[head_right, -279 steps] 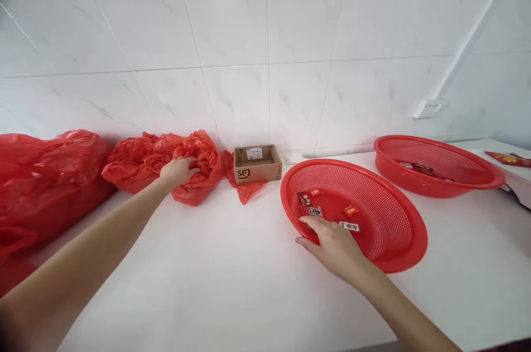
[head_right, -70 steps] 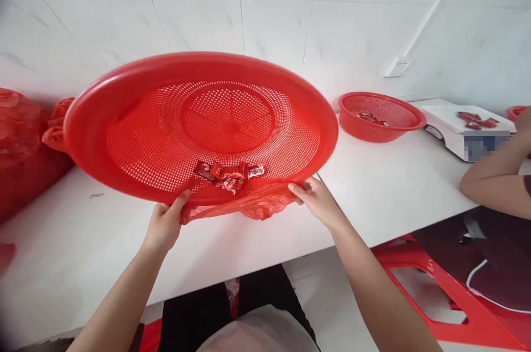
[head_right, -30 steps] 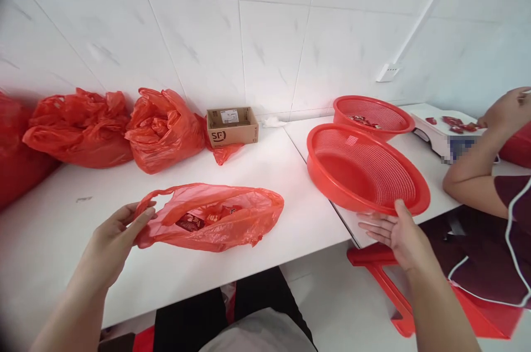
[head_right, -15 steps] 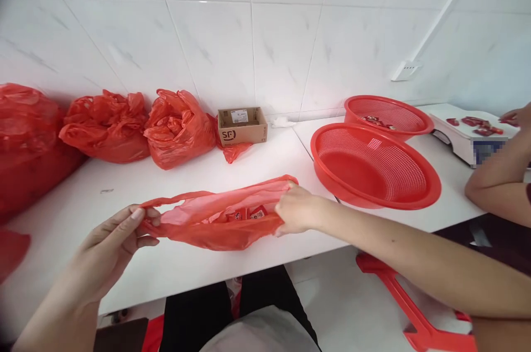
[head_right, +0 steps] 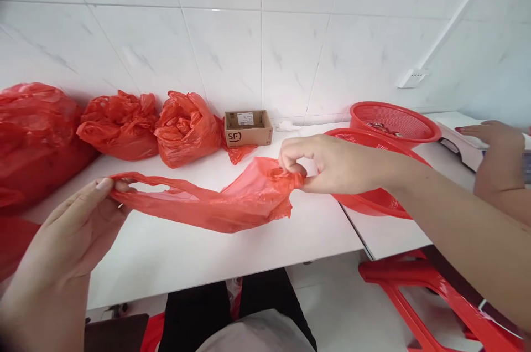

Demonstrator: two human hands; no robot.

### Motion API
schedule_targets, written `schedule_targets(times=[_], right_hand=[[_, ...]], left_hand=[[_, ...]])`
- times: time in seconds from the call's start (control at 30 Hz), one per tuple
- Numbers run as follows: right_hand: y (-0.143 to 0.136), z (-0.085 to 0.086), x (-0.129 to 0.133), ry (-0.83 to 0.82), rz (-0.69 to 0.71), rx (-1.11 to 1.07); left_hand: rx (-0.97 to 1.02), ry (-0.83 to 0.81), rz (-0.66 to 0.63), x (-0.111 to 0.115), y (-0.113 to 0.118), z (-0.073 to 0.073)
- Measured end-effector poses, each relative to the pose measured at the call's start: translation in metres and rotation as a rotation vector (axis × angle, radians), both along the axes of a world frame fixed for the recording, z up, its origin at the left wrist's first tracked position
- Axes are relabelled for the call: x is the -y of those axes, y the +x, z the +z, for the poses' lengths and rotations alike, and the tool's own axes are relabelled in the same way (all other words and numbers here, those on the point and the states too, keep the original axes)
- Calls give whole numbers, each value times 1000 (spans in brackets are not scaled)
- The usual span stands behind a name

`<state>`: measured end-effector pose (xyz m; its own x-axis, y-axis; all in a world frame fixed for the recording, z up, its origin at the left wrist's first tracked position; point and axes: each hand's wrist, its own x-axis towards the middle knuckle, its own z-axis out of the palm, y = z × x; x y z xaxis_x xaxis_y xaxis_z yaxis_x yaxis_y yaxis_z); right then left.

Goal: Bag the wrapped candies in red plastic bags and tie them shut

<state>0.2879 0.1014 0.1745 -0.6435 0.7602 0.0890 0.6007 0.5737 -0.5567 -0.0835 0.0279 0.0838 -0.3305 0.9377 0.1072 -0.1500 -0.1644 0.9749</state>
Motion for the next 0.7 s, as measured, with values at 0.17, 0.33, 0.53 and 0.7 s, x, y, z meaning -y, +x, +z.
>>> schedule_targets(times=[0.17, 0.33, 0.53, 0.7], right_hand=[[1, 13, 1, -102, 125, 40], [-26, 1, 27, 15, 198, 35], [-72, -45, 74, 167, 585, 229], [-62, -30, 48, 3, 462, 504]], left_hand=[[96, 52, -28, 0, 7, 5], [183, 47, -35, 2, 17, 14], [151, 76, -52, 9, 24, 20], [250, 48, 106, 12, 12, 24]])
